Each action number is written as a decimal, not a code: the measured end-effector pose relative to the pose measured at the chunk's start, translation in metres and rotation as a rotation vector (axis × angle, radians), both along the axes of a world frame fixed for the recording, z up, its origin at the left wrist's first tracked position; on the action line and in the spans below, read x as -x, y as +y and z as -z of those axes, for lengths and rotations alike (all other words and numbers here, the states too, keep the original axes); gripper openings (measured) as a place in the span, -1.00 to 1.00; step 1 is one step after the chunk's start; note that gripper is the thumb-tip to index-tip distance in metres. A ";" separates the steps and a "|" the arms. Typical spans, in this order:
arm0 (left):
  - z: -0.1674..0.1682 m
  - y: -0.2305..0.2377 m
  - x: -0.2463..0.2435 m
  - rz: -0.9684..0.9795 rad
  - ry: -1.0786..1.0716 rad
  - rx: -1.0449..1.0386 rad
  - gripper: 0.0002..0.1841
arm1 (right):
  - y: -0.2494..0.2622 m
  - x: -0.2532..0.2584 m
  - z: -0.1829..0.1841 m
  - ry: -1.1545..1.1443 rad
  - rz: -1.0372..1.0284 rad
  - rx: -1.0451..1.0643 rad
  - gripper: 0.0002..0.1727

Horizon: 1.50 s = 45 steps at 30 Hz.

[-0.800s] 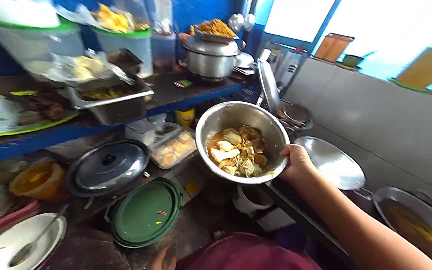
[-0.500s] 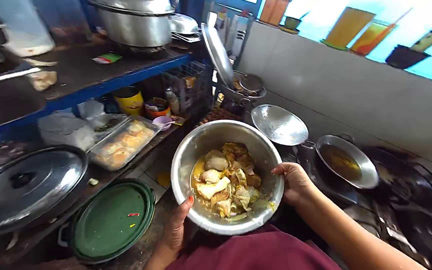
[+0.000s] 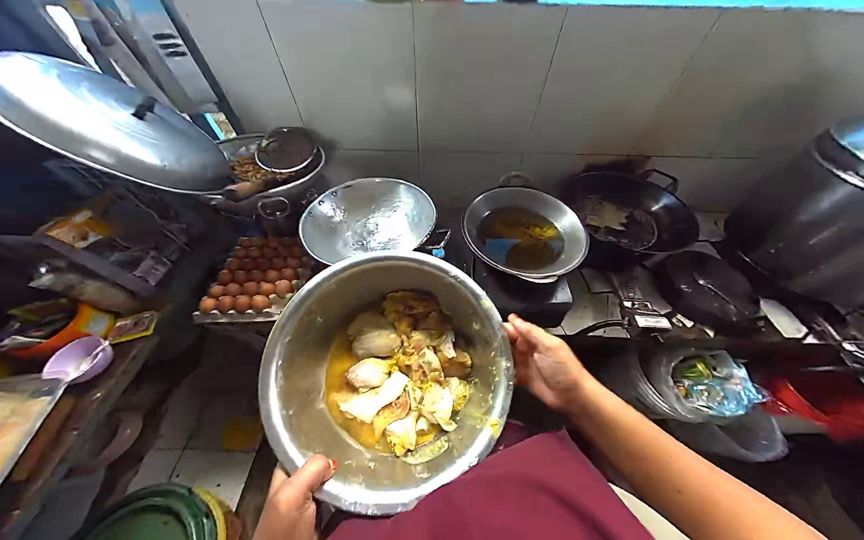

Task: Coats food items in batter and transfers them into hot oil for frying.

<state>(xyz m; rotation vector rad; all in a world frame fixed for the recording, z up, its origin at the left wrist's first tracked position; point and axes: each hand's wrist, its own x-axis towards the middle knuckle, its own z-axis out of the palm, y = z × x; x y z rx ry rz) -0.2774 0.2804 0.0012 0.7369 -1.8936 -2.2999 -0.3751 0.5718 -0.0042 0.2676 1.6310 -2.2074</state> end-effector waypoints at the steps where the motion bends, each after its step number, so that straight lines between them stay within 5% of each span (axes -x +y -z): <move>1: 0.001 0.020 0.009 0.020 0.020 0.008 -0.61 | 0.030 0.006 0.010 0.069 -0.037 -0.183 -0.34; 5: -0.004 0.072 0.033 0.081 0.013 0.052 -0.53 | 0.130 0.022 0.037 0.332 -0.112 -0.905 -0.57; 10: -0.015 0.113 0.054 0.185 -0.001 0.024 -0.48 | 0.154 0.046 -0.010 0.897 0.182 -1.093 -0.67; 13: -0.016 0.127 0.070 0.268 -0.014 0.035 -0.49 | 0.125 0.071 -0.034 1.099 0.024 -1.138 -0.76; 19: -0.011 0.144 0.099 0.403 -0.016 -0.010 -0.47 | 0.049 0.139 -0.037 0.934 -0.764 -1.405 -0.63; 28: 0.006 0.114 0.124 0.487 -0.055 -0.032 -0.39 | 0.010 0.173 -0.038 0.417 -1.008 -1.563 -0.49; 38: 0.019 0.079 0.140 0.504 -0.078 -0.087 -0.33 | 0.016 0.129 -0.041 0.567 -0.819 -1.348 -0.66; 45: 0.019 0.084 0.151 0.467 -0.062 -0.062 -0.40 | 0.055 0.111 -0.042 0.885 -0.283 -1.321 -0.80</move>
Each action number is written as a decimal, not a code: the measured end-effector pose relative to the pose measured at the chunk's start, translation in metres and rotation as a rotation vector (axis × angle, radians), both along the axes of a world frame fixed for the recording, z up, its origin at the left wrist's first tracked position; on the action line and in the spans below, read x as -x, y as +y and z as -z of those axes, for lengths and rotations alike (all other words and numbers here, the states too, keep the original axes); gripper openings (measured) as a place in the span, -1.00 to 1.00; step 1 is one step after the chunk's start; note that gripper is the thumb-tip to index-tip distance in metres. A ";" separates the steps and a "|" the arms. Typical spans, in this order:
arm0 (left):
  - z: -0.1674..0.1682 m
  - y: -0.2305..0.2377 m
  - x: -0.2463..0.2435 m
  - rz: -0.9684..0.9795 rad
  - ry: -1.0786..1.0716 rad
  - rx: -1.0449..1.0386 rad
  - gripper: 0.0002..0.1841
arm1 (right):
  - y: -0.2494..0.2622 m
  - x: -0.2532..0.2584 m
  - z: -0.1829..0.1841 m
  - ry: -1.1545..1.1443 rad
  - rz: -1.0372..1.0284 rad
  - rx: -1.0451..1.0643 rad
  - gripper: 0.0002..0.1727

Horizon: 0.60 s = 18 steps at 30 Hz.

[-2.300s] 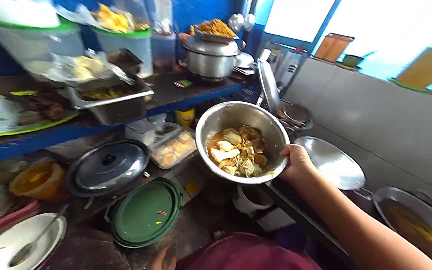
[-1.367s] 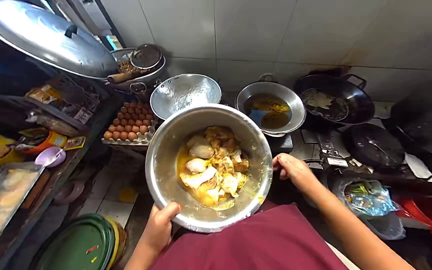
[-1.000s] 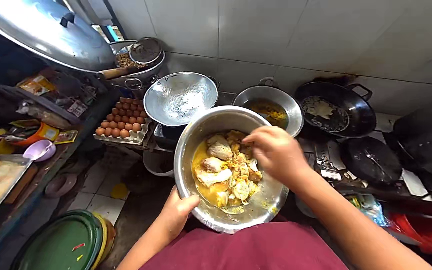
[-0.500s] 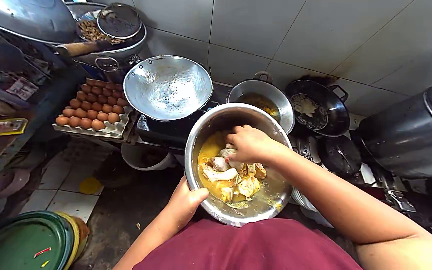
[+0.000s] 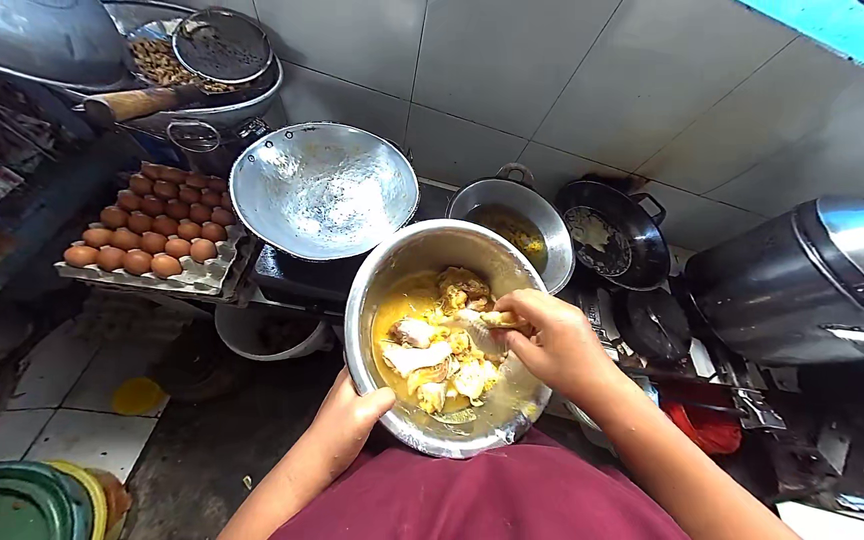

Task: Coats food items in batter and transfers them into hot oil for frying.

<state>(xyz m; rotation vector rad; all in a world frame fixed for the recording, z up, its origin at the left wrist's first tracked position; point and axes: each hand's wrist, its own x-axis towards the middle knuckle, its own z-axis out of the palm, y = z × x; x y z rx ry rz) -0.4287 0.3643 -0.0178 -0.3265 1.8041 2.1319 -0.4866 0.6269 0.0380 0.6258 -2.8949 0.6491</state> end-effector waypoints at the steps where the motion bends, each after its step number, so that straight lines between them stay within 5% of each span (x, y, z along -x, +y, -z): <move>1: -0.001 0.004 0.002 -0.007 0.009 0.010 -0.41 | 0.008 0.001 -0.001 0.016 0.017 0.001 -0.80; 6: -0.006 0.031 0.010 -0.049 0.052 0.067 -0.37 | 0.048 0.011 0.006 -0.059 -0.014 -0.011 -0.79; 13: -0.017 0.076 0.010 -0.221 0.030 0.074 -0.45 | 0.144 0.032 -0.018 0.021 0.124 0.315 -0.81; 18: -0.008 0.094 0.000 -0.329 0.031 0.102 -0.46 | 0.215 0.066 -0.014 0.043 0.295 0.182 -0.80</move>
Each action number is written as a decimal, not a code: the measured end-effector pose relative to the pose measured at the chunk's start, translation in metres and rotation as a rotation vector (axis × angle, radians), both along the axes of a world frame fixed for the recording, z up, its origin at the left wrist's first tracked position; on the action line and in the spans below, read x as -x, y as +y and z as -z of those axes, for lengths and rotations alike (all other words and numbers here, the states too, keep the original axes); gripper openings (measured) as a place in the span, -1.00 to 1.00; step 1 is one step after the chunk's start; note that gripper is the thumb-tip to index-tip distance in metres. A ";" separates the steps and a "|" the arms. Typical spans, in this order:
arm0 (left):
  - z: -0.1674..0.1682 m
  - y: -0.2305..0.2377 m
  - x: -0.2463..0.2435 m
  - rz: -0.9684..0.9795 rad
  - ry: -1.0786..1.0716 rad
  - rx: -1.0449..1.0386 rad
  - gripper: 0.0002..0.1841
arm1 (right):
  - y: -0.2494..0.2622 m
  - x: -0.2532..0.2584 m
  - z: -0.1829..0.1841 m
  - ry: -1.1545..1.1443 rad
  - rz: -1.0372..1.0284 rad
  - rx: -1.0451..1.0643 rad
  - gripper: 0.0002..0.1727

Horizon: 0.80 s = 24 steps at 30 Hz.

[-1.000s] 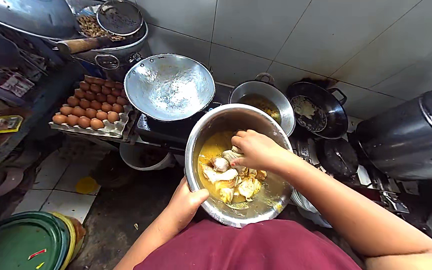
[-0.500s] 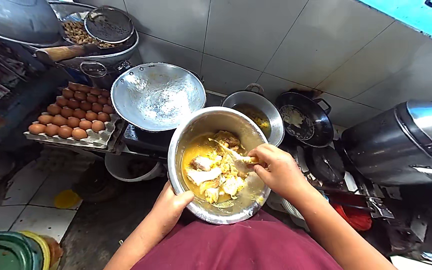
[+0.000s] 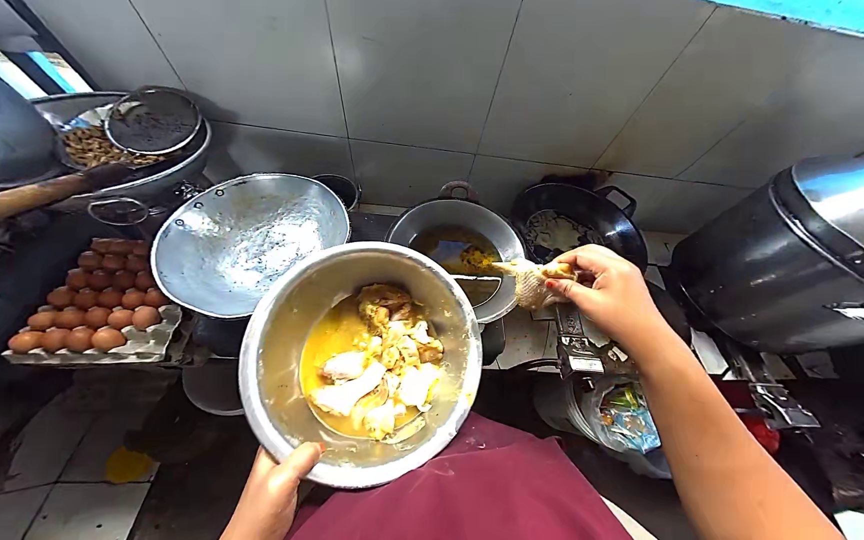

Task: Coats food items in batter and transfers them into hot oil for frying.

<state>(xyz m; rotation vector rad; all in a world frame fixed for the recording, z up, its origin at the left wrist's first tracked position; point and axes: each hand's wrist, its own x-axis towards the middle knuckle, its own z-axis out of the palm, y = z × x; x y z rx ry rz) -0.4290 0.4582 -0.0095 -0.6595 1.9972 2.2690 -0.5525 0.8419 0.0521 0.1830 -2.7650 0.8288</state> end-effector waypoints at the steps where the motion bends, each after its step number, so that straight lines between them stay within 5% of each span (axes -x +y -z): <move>1: 0.003 0.002 -0.002 -0.015 0.003 -0.005 -0.47 | 0.008 0.011 0.009 -0.039 0.030 -0.044 -0.79; 9: 0.002 0.015 -0.024 -0.147 -0.082 0.029 -0.54 | 0.018 0.127 0.125 -0.586 0.142 -0.360 -0.72; 13: 0.003 0.012 -0.036 -0.194 -0.097 0.045 -0.53 | 0.010 0.152 0.151 -0.661 0.212 -0.421 -0.66; 19: -0.002 0.002 -0.038 -0.260 -0.134 0.045 -0.55 | 0.021 0.137 0.118 -0.599 0.173 -0.106 -0.62; 24: 0.000 -0.016 -0.025 -0.152 -0.088 0.053 -0.45 | 0.017 0.038 0.046 -0.621 0.174 0.472 -0.63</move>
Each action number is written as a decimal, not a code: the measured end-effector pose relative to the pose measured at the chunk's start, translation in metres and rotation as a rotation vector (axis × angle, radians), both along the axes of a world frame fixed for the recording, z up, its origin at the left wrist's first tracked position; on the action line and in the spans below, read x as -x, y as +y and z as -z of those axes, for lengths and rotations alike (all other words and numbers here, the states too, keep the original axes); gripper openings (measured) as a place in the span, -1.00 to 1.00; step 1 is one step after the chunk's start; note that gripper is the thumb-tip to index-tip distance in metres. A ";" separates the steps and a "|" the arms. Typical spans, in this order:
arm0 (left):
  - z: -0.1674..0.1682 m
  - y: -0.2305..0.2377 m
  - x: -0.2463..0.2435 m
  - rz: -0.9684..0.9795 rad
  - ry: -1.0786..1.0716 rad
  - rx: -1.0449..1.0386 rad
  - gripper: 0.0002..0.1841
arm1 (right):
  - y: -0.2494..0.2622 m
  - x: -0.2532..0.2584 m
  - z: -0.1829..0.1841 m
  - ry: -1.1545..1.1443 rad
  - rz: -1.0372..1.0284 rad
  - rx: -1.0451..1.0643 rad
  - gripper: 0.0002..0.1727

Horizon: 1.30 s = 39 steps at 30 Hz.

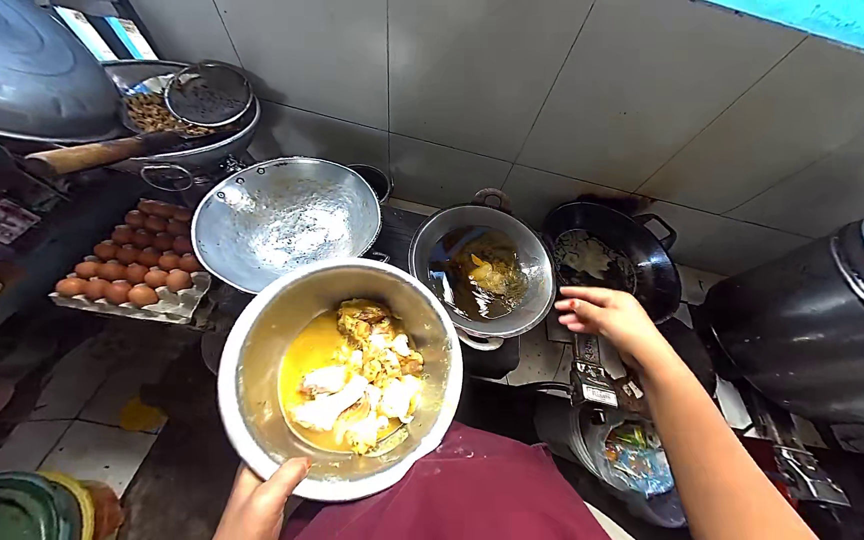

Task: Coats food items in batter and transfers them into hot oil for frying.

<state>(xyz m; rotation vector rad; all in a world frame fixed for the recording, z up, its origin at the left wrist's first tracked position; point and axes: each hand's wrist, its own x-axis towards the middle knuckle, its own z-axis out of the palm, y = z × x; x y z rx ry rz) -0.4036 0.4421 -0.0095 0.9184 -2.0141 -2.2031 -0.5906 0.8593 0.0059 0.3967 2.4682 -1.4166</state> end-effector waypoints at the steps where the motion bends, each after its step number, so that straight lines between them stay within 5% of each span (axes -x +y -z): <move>1: -0.001 -0.003 0.005 0.032 0.016 -0.008 -0.44 | -0.006 -0.024 -0.012 -0.001 -0.007 0.058 -0.63; 5: -0.001 -0.016 0.021 0.216 0.103 -0.057 -0.38 | -0.046 -0.104 -0.040 0.011 -0.001 0.160 -0.65; 8: -0.001 -0.026 0.029 0.396 0.087 -0.109 -0.12 | -0.089 -0.142 -0.051 0.076 -0.019 0.117 -0.66; 11: 0.004 -0.033 0.035 0.586 0.029 -0.115 0.15 | -0.130 -0.157 -0.054 0.198 -0.124 -0.179 -0.68; 14: 0.017 -0.033 0.035 0.790 -0.005 -0.090 0.19 | -0.163 -0.153 -0.053 0.260 -0.232 -0.549 -0.70; 19: 0.020 -0.025 0.020 0.980 0.021 -0.064 0.17 | -0.195 -0.136 -0.031 -0.035 -0.279 -0.875 -0.53; 24: 0.014 -0.024 -0.005 0.991 0.002 -0.022 0.22 | -0.193 -0.150 -0.011 -0.231 -0.296 -0.896 -0.29; 32: 0.011 -0.010 -0.091 0.853 0.021 -0.033 0.22 | -0.194 -0.244 -0.030 -0.208 -0.338 -1.007 -0.54; 39: -0.001 0.005 -0.170 0.736 -0.008 -0.017 0.14 | -0.139 -0.347 -0.031 0.379 -0.152 -0.680 -0.82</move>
